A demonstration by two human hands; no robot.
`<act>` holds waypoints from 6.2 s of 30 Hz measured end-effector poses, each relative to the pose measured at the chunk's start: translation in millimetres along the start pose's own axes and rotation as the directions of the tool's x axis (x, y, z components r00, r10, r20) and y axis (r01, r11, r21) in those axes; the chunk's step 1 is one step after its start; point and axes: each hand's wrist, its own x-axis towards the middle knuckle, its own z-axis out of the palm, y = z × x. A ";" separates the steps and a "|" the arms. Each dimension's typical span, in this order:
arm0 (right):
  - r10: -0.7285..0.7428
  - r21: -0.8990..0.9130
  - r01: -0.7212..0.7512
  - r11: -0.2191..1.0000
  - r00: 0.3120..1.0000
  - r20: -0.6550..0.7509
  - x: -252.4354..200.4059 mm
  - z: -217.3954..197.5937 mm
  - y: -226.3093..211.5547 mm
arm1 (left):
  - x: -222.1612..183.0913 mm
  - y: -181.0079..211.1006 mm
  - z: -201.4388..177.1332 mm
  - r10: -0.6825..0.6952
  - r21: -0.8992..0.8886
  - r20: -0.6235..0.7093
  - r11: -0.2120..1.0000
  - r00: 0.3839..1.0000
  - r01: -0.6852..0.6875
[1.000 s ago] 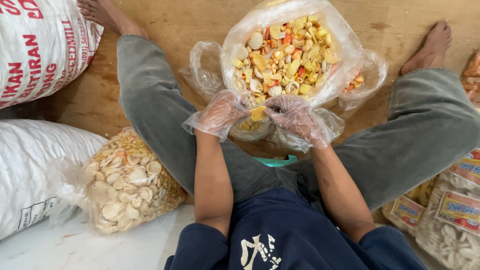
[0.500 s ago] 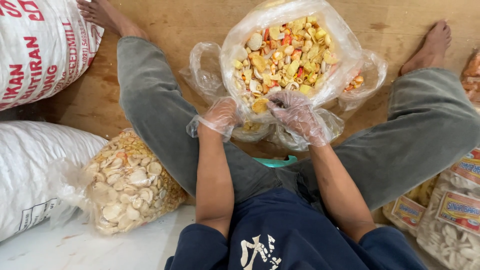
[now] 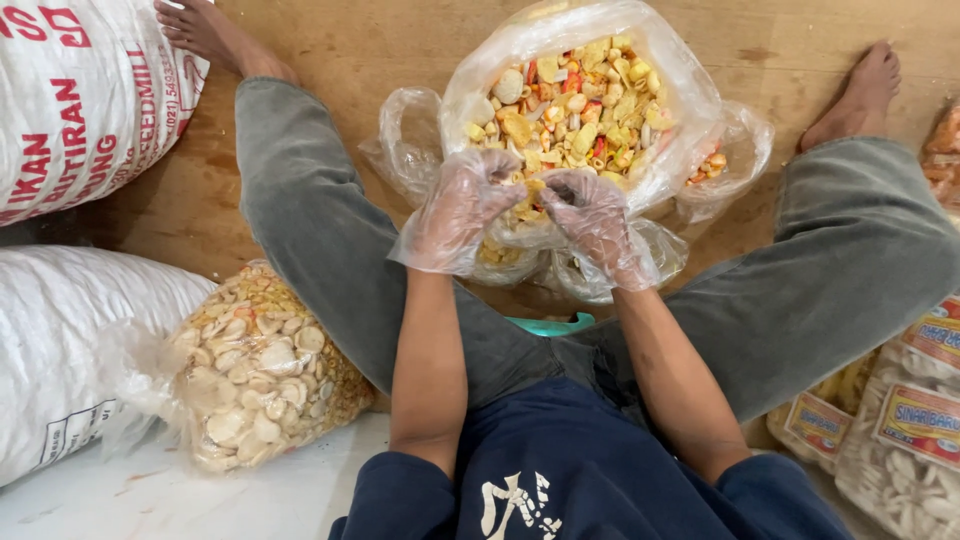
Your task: Sorting various types of crackers from a large bulk bag into smaller containers or bags by hand.
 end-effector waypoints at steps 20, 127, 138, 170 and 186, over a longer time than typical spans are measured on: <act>-0.331 0.266 0.382 0.885 0.919 -0.215 -10.8 -23.9 -46.6 | 15.3 16.0 20.1 0.180 0.192 -0.122 0.969 0.976 -0.155; -0.323 -0.129 0.458 0.880 0.774 0.544 -40.7 -36.2 -53.7 | 8.5 -83.8 -22.2 -0.325 0.510 0.407 0.856 0.854 0.083; -0.230 -0.216 0.417 0.883 0.786 0.574 -22.6 -30.8 -33.2 | 36.1 -145.3 7.1 -0.117 0.464 0.434 0.879 0.893 -0.110; 0.084 -0.254 -0.199 0.946 0.911 -0.404 72.8 -34.8 33.3 | 140.0 -88.7 121.6 0.388 0.621 -0.187 0.758 0.902 -0.198; -0.058 -0.543 -0.035 0.839 0.987 -0.152 68.4 -38.7 52.2 | 155.4 -108.7 143.0 0.258 0.567 -0.154 0.813 0.954 -0.128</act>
